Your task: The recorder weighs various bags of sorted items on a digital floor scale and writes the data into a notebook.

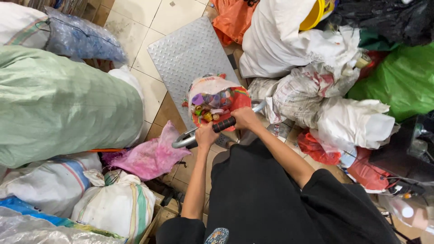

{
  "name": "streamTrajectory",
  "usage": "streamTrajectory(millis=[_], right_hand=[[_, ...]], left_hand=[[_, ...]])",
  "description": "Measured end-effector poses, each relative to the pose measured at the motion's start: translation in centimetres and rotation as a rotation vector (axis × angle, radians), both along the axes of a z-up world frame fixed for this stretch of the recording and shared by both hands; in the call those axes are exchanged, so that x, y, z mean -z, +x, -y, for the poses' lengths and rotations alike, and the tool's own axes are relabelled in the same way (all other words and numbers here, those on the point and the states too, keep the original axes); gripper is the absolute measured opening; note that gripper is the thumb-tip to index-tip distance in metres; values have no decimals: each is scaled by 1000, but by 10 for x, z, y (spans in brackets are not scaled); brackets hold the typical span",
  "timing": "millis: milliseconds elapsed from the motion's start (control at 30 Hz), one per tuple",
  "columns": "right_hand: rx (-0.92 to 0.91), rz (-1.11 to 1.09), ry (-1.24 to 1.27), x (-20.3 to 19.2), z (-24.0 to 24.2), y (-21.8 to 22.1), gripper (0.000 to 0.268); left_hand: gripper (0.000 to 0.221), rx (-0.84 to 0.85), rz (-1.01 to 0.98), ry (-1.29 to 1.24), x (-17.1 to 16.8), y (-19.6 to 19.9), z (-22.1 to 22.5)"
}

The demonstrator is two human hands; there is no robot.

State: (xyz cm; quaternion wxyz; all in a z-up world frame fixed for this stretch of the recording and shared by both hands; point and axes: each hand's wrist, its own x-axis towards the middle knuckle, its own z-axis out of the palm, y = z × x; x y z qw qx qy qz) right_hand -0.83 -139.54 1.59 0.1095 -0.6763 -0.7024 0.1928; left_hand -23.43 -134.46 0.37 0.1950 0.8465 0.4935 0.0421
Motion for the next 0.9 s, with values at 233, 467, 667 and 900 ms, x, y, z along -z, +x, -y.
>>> streamTrajectory(millis=[233,467,667,900], right_hand=[[-51,-73,-42,12,55,-18,21],[-104,-101,-118,0,103,-7,23],[-132,-48,-100,17,138,8,19],[-136,-68,3,21,185,30,20]], left_hand=[[25,-47,-138,51,19,-22,58],[32,-70,-163,-4,-4,-8,109],[30,-48,-120,-6,22,-2,152],[39,-83,-128,-27,6,23,202]])
